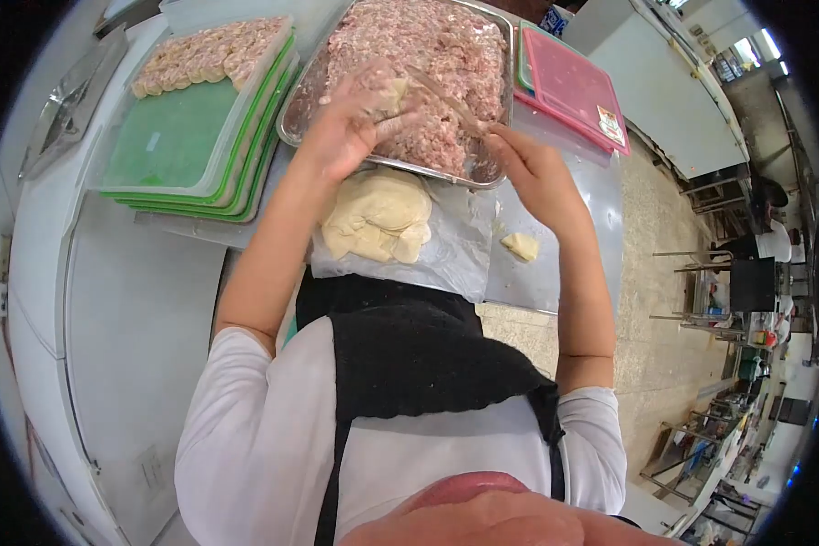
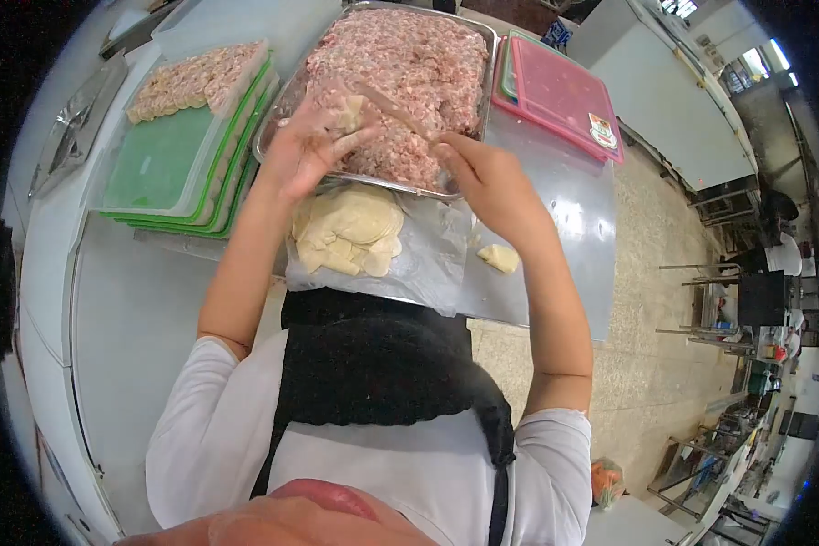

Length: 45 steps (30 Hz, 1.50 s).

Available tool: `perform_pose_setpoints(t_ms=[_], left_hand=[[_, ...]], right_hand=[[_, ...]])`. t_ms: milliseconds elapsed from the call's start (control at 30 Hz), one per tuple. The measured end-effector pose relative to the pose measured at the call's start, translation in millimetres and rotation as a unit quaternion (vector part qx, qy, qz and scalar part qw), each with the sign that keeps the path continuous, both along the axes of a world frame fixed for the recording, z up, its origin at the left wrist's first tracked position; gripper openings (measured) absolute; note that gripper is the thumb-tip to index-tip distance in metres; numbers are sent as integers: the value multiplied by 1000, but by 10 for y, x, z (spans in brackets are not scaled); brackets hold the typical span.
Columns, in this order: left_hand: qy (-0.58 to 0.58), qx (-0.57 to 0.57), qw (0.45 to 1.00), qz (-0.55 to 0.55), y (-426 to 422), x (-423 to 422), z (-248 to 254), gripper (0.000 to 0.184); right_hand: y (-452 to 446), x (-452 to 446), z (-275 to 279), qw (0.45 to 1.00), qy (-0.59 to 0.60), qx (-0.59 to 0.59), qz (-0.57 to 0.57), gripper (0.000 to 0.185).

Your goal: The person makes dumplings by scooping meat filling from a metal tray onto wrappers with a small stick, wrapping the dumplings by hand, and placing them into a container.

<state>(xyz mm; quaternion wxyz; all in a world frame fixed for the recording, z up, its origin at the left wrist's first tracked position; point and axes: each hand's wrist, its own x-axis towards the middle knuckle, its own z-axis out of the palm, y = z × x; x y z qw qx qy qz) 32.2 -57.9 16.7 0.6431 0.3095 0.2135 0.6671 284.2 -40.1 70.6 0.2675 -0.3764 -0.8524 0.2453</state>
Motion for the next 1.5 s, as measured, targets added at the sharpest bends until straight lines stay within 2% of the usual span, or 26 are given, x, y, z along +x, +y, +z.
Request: perform_pose_setpoints(t_ms=[33,67,100,200,267,333,400,500,533,567,600,633,733,800,867,933,967,1033,1067,1133,1200,1233,1333,1367,1433,1500], left_hand=[[-1,-5,1000,-2,-20,-21,1,52],[233,97,962,101,-26,-42,28,54],[449,193,850,195,-26,-59,63,57],[506,294,796,153,-24,-105,190,54],[528,274,799,84,44,-210,41,50],[548,255,796,14,42,-230,27,46],[673,222,705,2,-11,-193,102,43],[703,151,694,44,37,-125,-77,45],[703,151,693,47,73,-117,-134,45],[666,28,745,35,132,-119,-178,44],[614,-94,783,23,181,-127,-186,43],[613,-95,784,27,204,-129,-160,43],[600,33,799,17,225,-136,-204,56],[671,71,735,69,283,-258,-364,64],[686,93,715,96,134,-264,-232,63],[535,-21,843,-38,-42,-235,153,54],[535,-19,844,-39,-63,-205,200,54],[619,261,730,125,-69,-150,276,53],[621,262,728,125,-29,-143,294,53],[657,268,705,4,76,-133,284,48],[694,252,674,12,121,-137,203,44],[730,235,642,27,135,-149,159,40],[694,215,672,142,44,-153,10,41],[695,214,671,143,74,-176,20,41],[689,211,694,-6,154,-182,131,44],[678,210,704,11,144,-183,78,43]], right_hand=[[-17,42,1,999,-4,-41,5,28],[-39,68,21,997,-10,-80,10,29],[-84,75,115,996,-11,-83,8,29],[-210,80,295,984,-82,-155,9,30],[-259,49,162,997,-26,-36,61,28],[-256,-6,-13,996,-34,-29,72,28],[-108,22,-220,995,-44,-22,84,27],[126,106,-326,991,-62,-15,119,29],[107,88,-216,986,-141,79,50,26],[96,73,-143,961,-215,174,-21,25],[37,22,-136,960,-215,178,-18,25],[-74,-61,-155,964,-167,205,-23,25],[77,-65,-552,959,-145,242,-19,24],[311,146,-604,935,-297,179,-71,27],[319,272,-391,945,-285,143,-74,25],[245,366,-131,968,-226,56,-90,28],[233,411,-112,989,-117,56,-76,29],[50,346,-2,999,-36,17,-18,29],[-34,262,17,998,46,-25,41,30],[-44,126,-108,999,-15,21,47,28],[71,82,-161,995,-27,3,99,26],[98,134,-46,992,-85,64,65,23],[-177,101,210,983,-127,129,-20,23],[-131,64,-3,984,-42,173,24,23],[-45,83,-84,979,-79,184,31,23],[-111,118,134,976,-164,141,11,25]])
